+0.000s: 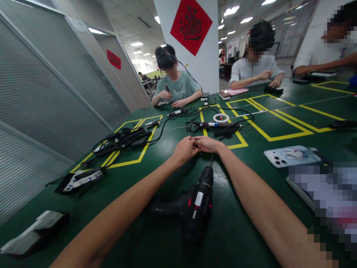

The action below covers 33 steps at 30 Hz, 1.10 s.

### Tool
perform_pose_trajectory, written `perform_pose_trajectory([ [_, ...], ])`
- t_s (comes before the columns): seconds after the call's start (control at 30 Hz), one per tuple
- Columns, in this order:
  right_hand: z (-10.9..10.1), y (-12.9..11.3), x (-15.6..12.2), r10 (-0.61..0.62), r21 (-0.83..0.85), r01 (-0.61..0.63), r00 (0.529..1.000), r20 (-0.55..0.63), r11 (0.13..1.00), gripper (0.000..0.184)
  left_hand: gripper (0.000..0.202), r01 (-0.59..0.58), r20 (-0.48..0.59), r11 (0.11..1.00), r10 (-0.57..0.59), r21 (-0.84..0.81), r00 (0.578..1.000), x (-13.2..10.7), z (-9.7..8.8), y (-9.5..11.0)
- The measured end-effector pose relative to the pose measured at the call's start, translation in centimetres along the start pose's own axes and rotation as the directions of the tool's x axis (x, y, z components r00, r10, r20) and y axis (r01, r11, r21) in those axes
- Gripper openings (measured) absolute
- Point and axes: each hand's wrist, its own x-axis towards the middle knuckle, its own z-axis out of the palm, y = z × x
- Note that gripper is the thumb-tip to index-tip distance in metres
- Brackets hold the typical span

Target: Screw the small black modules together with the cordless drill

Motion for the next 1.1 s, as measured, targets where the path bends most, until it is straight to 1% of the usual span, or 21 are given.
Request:
perform_pose_trajectory([
  [0.13, -0.2, 0.1, 0.3, -0.002, -0.046, 0.001, 1.000, -0.030, 0.999, 0.031, 0.029, 0.025, -0.050, 0.992, -0.031, -0.121, 0.998, 0.1, 0.3, 0.2],
  [0.23, -0.1, 0.1, 0.4, 0.002, -0.045, -0.002, 1.000, -0.011, 0.999, 0.029, 0.028, 0.048, -0.062, 0.980, -0.062, -0.193, 0.996, 0.2, 0.4, 0.1],
  [0.33, -0.1, 0.1, 0.5, 0.017, -0.045, -0.017, 1.000, -0.009, 0.999, 0.027, 0.021, 0.080, -0.047, 0.976, -0.091, -0.203, 0.995, 0.1, 0.4, 0.0],
  [0.47, 0.0, 0.2, 0.7, 0.032, -0.092, -0.037, 0.998, -0.052, 0.995, 0.027, 0.016, 0.086, -0.023, 0.977, -0.093, -0.193, 0.995, 0.1, 0.4, -0.1],
  [0.53, 0.2, 0.2, 0.9, 0.040, -0.141, -0.053, 0.995, -0.093, 0.989, 0.021, 0.015, 0.091, -0.005, 0.978, -0.094, -0.189, 0.996, 0.0, 0.4, -0.2],
  [0.63, 0.6, 0.2, 1.1, 0.055, -0.225, -0.087, 0.988, -0.141, 0.970, 0.014, 0.016, 0.079, -0.008, 0.981, -0.081, -0.178, 0.997, -0.2, 0.3, -0.3],
  [0.73, 0.7, -0.1, 0.8, 0.075, -0.242, -0.098, 0.992, -0.104, 0.965, 0.019, 0.018, 0.075, 0.008, 0.980, -0.075, -0.184, 0.997, -0.5, 0.0, -0.6],
  [0.8, 0.5, -0.4, 0.3, 0.093, -0.180, -0.100, 0.995, -0.048, 0.979, 0.026, 0.021, 0.090, 0.036, 0.976, -0.085, -0.199, 0.996, -0.7, -0.7, -1.2],
  [0.9, 0.0, -1.0, -0.7, 0.126, -0.025, -0.126, 0.992, 0.010, 0.992, 0.032, 0.031, 0.147, 0.051, 0.968, -0.139, -0.205, 0.989, -1.7, -2.2, -2.9],
  [0.97, -0.2, -1.2, -1.2, 0.138, 0.032, -0.137, 0.990, -0.004, 0.990, 0.033, 0.036, 0.202, 0.013, 0.962, -0.203, -0.184, 0.979, -3.4, -3.7, -4.9],
  [1.03, -0.3, -1.3, -1.4, 0.133, 0.049, -0.132, 0.991, -0.022, 0.990, 0.034, 0.039, 0.276, -0.032, 0.949, -0.284, -0.151, 0.958, -6.1, -5.7, -7.5],
  [1.1, -0.2, -1.3, -1.3, 0.125, 0.050, -0.124, 0.992, -0.028, 0.991, 0.035, 0.042, 0.389, -0.022, 0.915, -0.393, -0.106, 0.919, -10.0, -8.0, -10.9],
])
